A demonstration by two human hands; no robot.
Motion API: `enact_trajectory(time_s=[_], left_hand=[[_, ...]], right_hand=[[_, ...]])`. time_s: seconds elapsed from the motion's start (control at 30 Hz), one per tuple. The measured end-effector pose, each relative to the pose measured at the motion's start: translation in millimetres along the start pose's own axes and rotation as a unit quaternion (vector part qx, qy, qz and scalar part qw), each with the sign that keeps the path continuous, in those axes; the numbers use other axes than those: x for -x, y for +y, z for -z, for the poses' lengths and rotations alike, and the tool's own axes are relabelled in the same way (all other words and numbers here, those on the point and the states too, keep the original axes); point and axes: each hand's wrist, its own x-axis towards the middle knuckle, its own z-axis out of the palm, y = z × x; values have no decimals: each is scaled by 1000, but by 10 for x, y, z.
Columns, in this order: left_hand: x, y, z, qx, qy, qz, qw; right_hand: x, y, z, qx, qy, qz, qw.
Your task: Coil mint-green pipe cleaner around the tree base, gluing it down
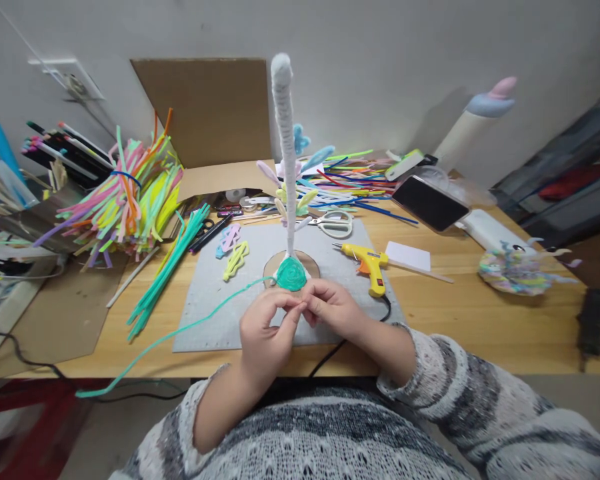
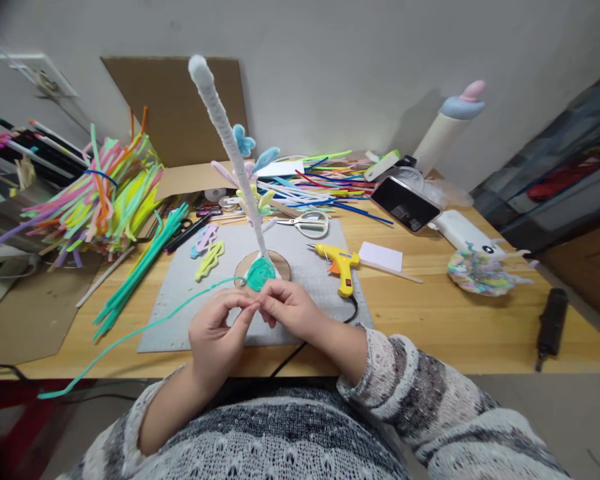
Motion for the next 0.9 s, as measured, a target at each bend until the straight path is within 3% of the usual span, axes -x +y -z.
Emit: enact_trajectory(time_s=[0.17, 0.3, 0.43, 0.5, 0.63, 0.7, 0.77, 0.83, 0.9], left_hand=[[112, -58, 109, -26, -129, -63, 989], [281, -208, 377, -111, -133, -27, 985], [451, -353, 709, -166, -119, 32, 978], [527, -414, 836, -170, -106, 74, 977], [608, -472, 933, -130, -73, 170, 974], [596, -448, 893, -55, -56, 224, 971], [547, -387, 800, 57, -41, 303, 950], [466, -304, 673, 193, -22, 409, 892], [365, -216, 542, 330, -21, 493, 805]], right_hand=[[-18, -143, 64, 1, 41, 25, 999], [224, -553, 173, 78, 112, 152, 979], [608, -900, 421, 217, 228, 196, 929], [705, -939, 604, 343, 246, 93, 902], [626, -812, 922, 594, 234, -182, 748], [537, -730, 978, 636, 226, -268, 688], [477, -672, 945, 655, 231, -293, 657], [462, -637, 829, 655, 234, -233, 680], [474, -609, 649, 622, 204, -110, 748]])
